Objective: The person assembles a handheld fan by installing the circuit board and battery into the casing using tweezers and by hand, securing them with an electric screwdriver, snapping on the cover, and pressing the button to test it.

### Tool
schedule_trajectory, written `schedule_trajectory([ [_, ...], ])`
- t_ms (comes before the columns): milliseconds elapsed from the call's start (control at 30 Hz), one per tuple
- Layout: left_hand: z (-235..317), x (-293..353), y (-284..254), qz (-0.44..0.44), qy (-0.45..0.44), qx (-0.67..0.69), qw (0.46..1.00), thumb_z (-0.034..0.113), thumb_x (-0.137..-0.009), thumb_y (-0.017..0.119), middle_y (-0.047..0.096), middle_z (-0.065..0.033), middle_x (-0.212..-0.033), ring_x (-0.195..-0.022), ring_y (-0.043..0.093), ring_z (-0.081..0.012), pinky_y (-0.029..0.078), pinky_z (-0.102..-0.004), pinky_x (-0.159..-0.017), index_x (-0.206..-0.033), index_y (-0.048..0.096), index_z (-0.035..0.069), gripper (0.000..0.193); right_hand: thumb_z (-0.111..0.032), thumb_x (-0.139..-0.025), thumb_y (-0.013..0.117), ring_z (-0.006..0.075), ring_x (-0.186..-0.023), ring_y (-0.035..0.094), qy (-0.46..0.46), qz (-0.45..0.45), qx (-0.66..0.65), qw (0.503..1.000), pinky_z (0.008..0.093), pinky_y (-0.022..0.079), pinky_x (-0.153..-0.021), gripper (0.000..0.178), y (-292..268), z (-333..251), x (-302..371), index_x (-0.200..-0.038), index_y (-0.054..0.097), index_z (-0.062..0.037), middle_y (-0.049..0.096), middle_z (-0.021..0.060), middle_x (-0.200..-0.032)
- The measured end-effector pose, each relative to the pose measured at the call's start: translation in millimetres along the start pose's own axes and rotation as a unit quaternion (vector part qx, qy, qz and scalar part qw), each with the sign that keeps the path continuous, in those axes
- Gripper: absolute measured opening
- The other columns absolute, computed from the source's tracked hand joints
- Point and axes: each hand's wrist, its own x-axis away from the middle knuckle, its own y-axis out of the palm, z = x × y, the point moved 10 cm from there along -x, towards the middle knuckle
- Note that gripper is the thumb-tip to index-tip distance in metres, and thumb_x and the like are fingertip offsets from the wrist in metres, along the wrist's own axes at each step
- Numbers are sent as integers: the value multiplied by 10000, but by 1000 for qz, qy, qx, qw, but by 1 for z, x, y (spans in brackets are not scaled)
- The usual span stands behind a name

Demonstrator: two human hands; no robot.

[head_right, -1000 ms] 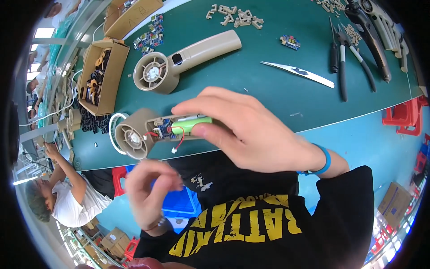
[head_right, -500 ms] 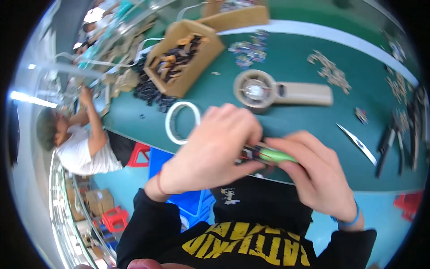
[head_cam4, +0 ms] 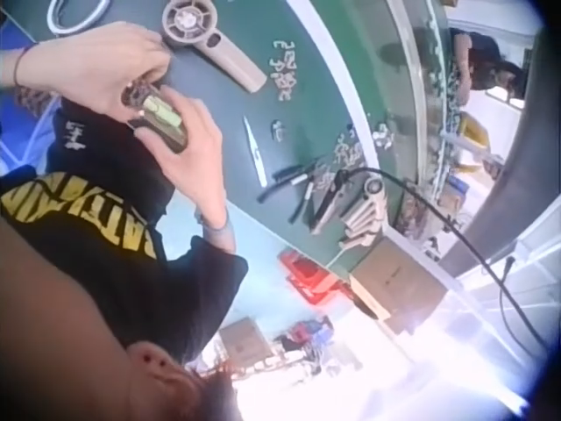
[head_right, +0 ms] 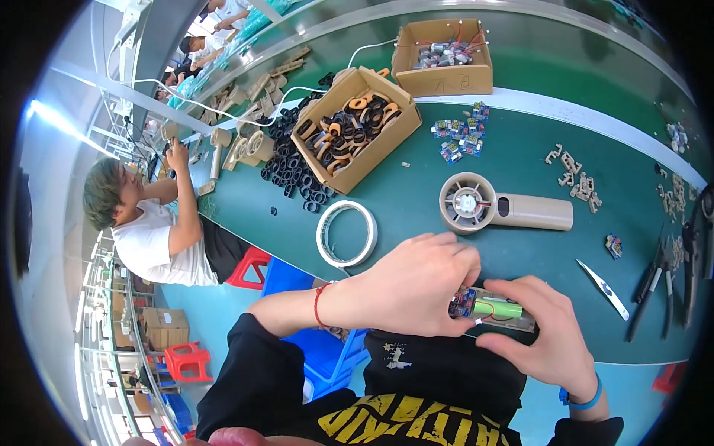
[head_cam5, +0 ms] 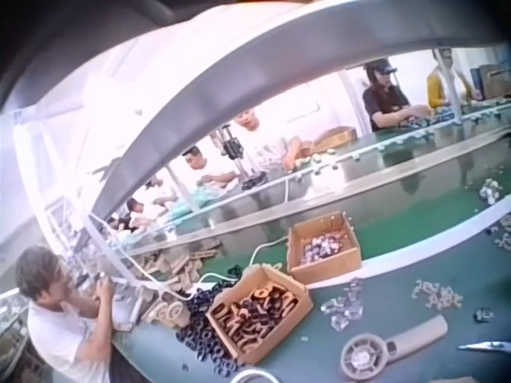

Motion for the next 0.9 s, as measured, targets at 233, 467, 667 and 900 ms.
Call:
schedule_trajectory([
  [233, -6, -11, 10, -43, -14, 10, 999, 276, -691, 808, 651, -149, -814, -824, 623, -336, 523, -420, -733, -850, 590, -4, 389, -25, -688, 857, 298, -844, 668, -19, 33, 17, 999, 349, 544, -762, 519, 3, 19, 4, -1177, 682, -26, 673, 137, -985],
  [467, 1, -6, -3, 18, -6, -21, 1000, 319, -697, 829, 625, -133, -831, -862, 619, -324, 513, -432, -734, -852, 560, 11, 437, -28, -697, 853, 302, -844, 666, -42, 50, 23, 998, 353, 546, -752, 522, 3, 20, 7, -1189, 678, -32, 666, 137, -981],
  [667, -1, -9, 9, -33, 7, -3, 999, 325, -716, 826, 621, -139, -840, -867, 620, -326, 510, -427, -726, -853, 553, 12, 438, -28, -697, 854, 305, -839, 664, -50, 44, 24, 998, 358, 546, -750, 534, 5, 19, 11, -1199, 671, -33, 663, 136, -978],
  [900, -6, -14, 15, -72, 23, 12, 997, 352, -744, 807, 620, -186, -755, -791, 629, -372, 513, -436, -711, -788, 564, -24, 450, -4, -680, 849, 305, -864, 662, -49, 44, 33, 997, 355, 544, -753, 535, 6, 19, 8, -1184, 671, -25, 665, 139, -1002],
])
